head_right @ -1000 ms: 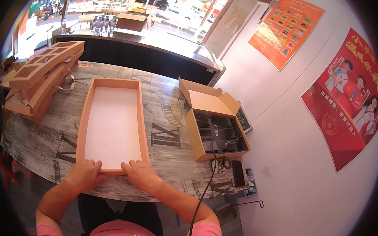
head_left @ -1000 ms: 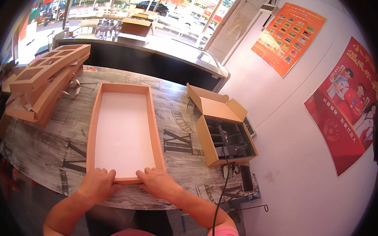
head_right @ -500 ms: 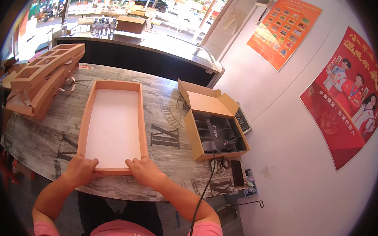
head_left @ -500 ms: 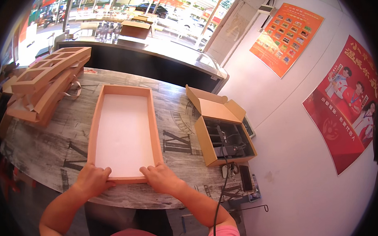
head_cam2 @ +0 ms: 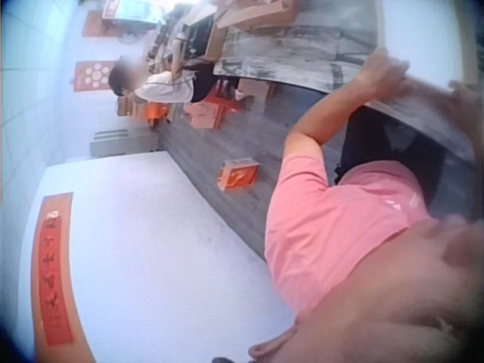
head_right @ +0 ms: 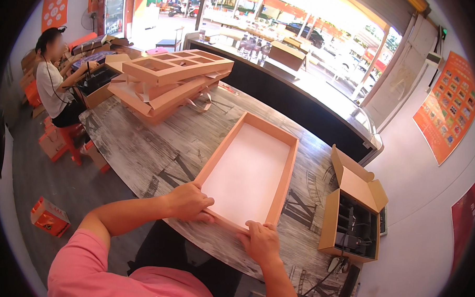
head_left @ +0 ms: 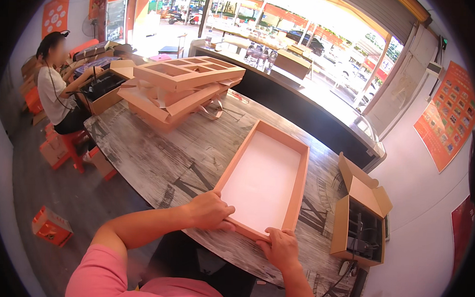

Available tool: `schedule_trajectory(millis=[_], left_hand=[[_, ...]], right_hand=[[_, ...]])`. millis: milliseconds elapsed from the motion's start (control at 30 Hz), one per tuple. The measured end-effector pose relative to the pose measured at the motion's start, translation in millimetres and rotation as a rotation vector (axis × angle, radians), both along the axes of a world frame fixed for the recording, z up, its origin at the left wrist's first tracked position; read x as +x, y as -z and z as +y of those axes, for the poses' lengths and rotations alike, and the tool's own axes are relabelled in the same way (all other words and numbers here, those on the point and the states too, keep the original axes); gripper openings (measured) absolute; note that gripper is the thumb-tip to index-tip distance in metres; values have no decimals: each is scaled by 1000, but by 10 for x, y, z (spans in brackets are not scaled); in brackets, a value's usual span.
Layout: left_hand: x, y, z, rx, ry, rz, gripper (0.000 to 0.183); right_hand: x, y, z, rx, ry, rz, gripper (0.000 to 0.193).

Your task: The person assembles cardboard boxes by hand by folding the sides and inserting cardboard dividers into the trays.

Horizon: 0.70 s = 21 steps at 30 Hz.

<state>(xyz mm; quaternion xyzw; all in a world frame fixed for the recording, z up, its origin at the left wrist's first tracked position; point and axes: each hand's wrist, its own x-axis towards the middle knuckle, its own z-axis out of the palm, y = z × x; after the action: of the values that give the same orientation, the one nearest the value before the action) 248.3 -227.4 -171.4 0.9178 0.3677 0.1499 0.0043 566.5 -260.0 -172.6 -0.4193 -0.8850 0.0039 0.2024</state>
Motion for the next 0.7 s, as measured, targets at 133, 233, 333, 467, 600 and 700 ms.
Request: schedule_trajectory(millis=[133, 233, 333, 467, 600, 700], left_hand=[[10, 60, 165, 29, 43, -6, 55], [13, 68, 253, 39, 77, -26, 53], [17, 62, 297, 51, 93, -39, 50], [9, 111, 344, 51, 104, -85, 53], [9, 72, 354, 85, 144, -149, 49], [-47, -177, 339, 232, 140, -272, 48]], right_hand=[[0, 26, 15, 28, 22, 10, 36], [-3, 32, 20, 37, 40, 32, 35], [-17, 19, 22, 63, 46, 59, 34], [-28, 35, 35, 86, 47, 121, 35], [34, 191, 42, 178, 39, 301, 38], [98, 260, 62, 297, 48, 459, 39]])
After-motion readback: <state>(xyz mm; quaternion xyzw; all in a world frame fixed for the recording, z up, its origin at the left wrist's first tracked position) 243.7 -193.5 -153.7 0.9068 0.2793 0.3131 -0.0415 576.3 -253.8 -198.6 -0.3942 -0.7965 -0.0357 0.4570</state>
